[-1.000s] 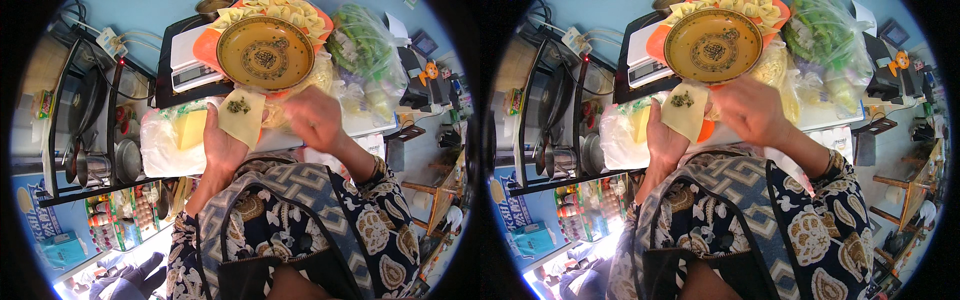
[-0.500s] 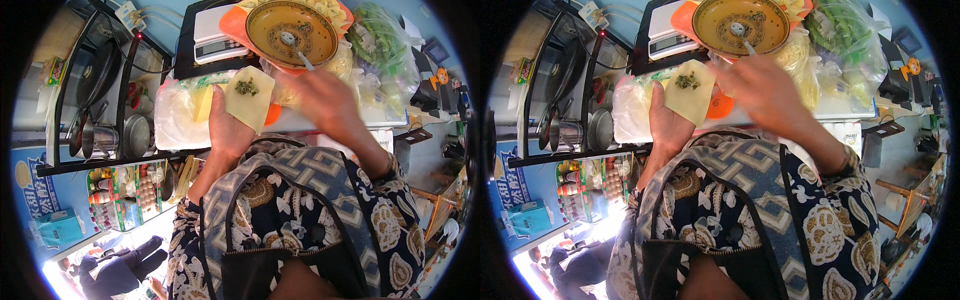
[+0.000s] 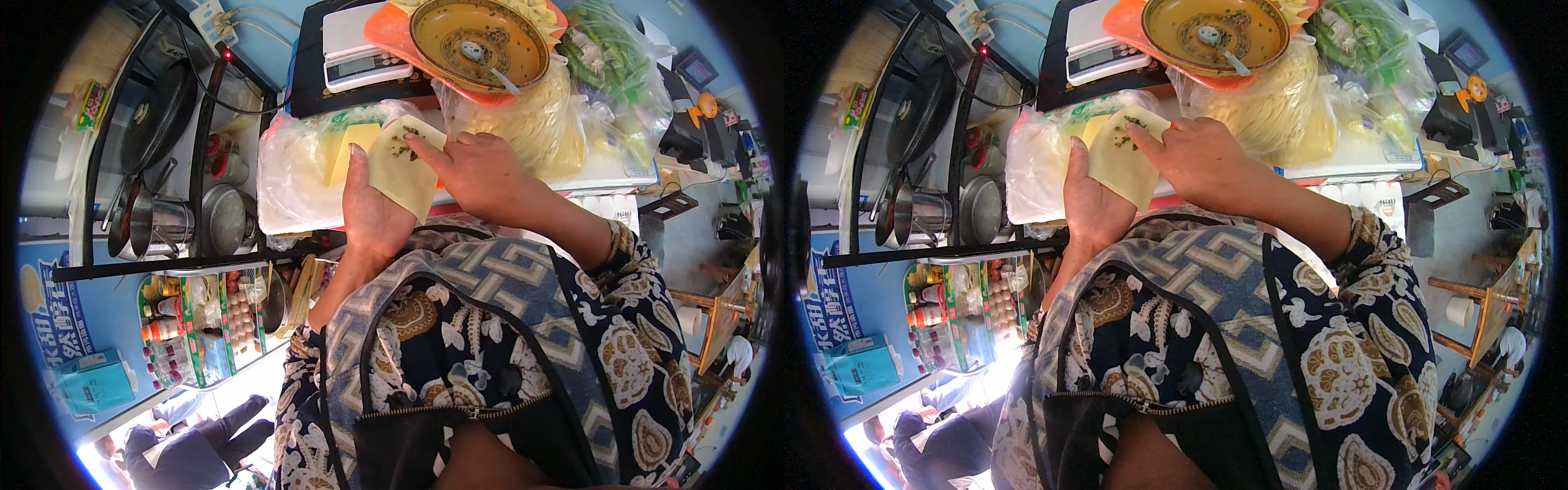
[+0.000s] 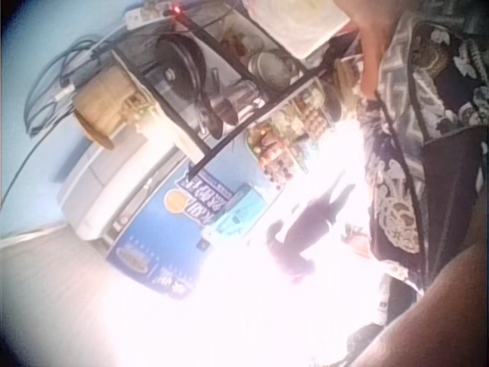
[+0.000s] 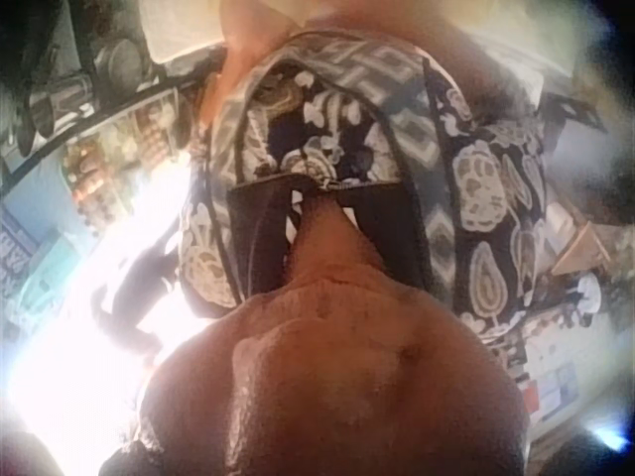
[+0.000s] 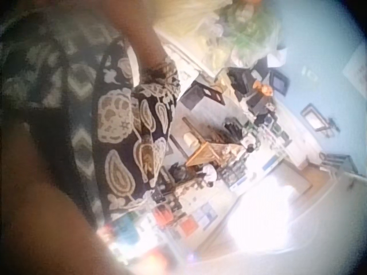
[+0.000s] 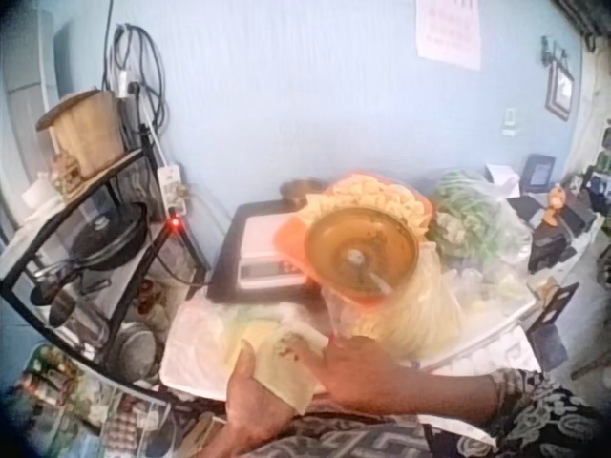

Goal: The person fills square dumpling wrappers with a spoonful of filling from a bowl, folds them into triangular shapes, and places them on a tray. The process is repeated continuously throughout the clip.

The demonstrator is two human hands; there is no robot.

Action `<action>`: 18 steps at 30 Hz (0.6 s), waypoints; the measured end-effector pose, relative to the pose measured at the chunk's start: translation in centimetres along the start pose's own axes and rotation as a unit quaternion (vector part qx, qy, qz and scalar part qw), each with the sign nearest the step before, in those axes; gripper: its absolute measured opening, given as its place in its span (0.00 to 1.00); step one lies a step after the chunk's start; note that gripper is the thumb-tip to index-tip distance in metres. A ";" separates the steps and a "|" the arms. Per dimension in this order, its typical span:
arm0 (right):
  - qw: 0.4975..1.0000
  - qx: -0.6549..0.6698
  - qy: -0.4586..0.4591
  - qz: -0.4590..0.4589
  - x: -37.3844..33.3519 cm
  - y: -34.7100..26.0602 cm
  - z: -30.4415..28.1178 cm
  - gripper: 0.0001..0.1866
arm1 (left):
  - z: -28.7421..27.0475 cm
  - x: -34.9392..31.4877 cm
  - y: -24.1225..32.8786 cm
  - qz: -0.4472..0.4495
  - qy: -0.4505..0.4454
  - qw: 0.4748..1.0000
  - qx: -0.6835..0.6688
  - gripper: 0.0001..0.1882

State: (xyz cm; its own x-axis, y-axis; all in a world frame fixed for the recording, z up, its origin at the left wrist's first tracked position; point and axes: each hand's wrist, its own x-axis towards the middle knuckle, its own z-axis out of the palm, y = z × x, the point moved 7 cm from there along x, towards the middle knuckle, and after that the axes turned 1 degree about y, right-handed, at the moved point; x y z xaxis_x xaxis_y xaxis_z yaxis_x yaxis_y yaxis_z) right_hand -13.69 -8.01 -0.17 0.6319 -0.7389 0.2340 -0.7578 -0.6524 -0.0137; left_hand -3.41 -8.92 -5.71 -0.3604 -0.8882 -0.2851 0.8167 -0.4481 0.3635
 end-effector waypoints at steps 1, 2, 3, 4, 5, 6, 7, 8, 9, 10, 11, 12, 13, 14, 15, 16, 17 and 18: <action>1.000 0.004 0.007 -0.001 -0.1 -0.4 0.1 0.39 | -0.1 -0.2 0.1 -0.001 0.005 1.000 0.002 0.34; 1.000 0.010 0.014 -0.001 -0.3 -0.9 0.3 0.39 | -0.2 -0.4 0.3 0.003 0.009 1.000 0.006 0.34; 1.000 0.015 0.021 -0.001 -0.4 -1.3 0.5 0.38 | -0.1 -0.6 0.5 0.006 0.013 1.000 0.010 0.34; 1.000 0.012 0.016 -0.002 -0.4 -1.8 0.7 0.37 | -0.2 -0.8 0.6 0.010 0.017 1.000 0.014 0.34; 1.000 0.008 0.011 -0.005 -0.4 -2.2 0.9 0.37 | -0.3 -0.9 0.7 0.009 0.005 1.000 0.006 0.34; 1.000 0.004 0.006 -0.007 -0.3 -2.5 1.1 0.36 | -0.6 -0.9 0.8 0.007 -0.006 1.000 -0.002 0.34; 1.000 0.005 -0.004 -0.002 -0.6 -2.4 1.3 0.36 | -0.9 -0.9 1.0 0.006 -0.017 1.000 -0.011 0.34; 1.000 0.006 -0.015 0.002 -1.0 -2.4 1.7 0.36 | -1.4 -1.0 1.2 0.003 -0.023 1.000 -0.021 0.33; 1.000 0.008 -0.026 0.005 -1.2 -2.4 1.9 0.36 | -1.9 -1.0 1.5 0.001 -0.028 0.999 -0.030 0.33; 1.000 0.001 -0.016 0.003 -1.3 -2.6 1.5 0.35 | -2.2 -1.1 1.8 -0.001 -0.033 0.999 -0.040 0.32; 1.000 -0.005 -0.006 0.001 -1.3 -2.8 1.0 0.35 | -2.5 -1.2 1.8 -0.004 -0.037 0.999 -0.039 0.32; 1.000 -0.010 0.005 -0.001 -1.4 -3.0 0.8 0.35 | -2.8 -1.2 1.8 -0.008 -0.041 0.998 -0.037 0.32; 1.000 -0.003 0.010 -0.029 -1.5 -3.3 1.1 0.34 | -3.0 -1.2 1.8 -0.010 -0.045 0.998 -0.036 0.33; 0.999 0.003 0.016 -0.051 -1.6 -3.5 1.4 0.33 | -3.1 -1.4 2.0 -0.013 -0.047 0.998 -0.035 0.33; 0.997 0.009 0.022 -0.074 -1.6 -3.7 1.5 0.33 | -3.2 -1.6 2.2 -0.014 -0.049 0.998 -0.035 0.33; 0.997 0.000 0.018 -0.071 -1.3 -3.5 1.6 0.33 | -3.3 -1.8 2.4 -0.016 -0.051 0.998 -0.035 0.33; 0.997 -0.010 0.013 -0.071 -1.0 -3.1 1.6 0.33 | -3.6 -1.9 2.3 -0.023 -0.039 0.998 -0.038 0.34; 0.997 -0.019 0.009 -0.071 -0.8 -2.9 1.6 0.33 | -3.8 -2.0 2.3 -0.029 -0.028 0.998 -0.041 0.34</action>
State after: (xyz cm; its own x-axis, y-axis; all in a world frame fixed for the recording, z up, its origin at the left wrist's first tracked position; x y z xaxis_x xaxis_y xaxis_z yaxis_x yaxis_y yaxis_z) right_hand -11.72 -5.76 -1.85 0.7304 -0.6365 0.2478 -0.6670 -0.7428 0.0581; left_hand 0.88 -7.75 -7.71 -0.4317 -0.8659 -0.2528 0.8266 -0.4919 0.2734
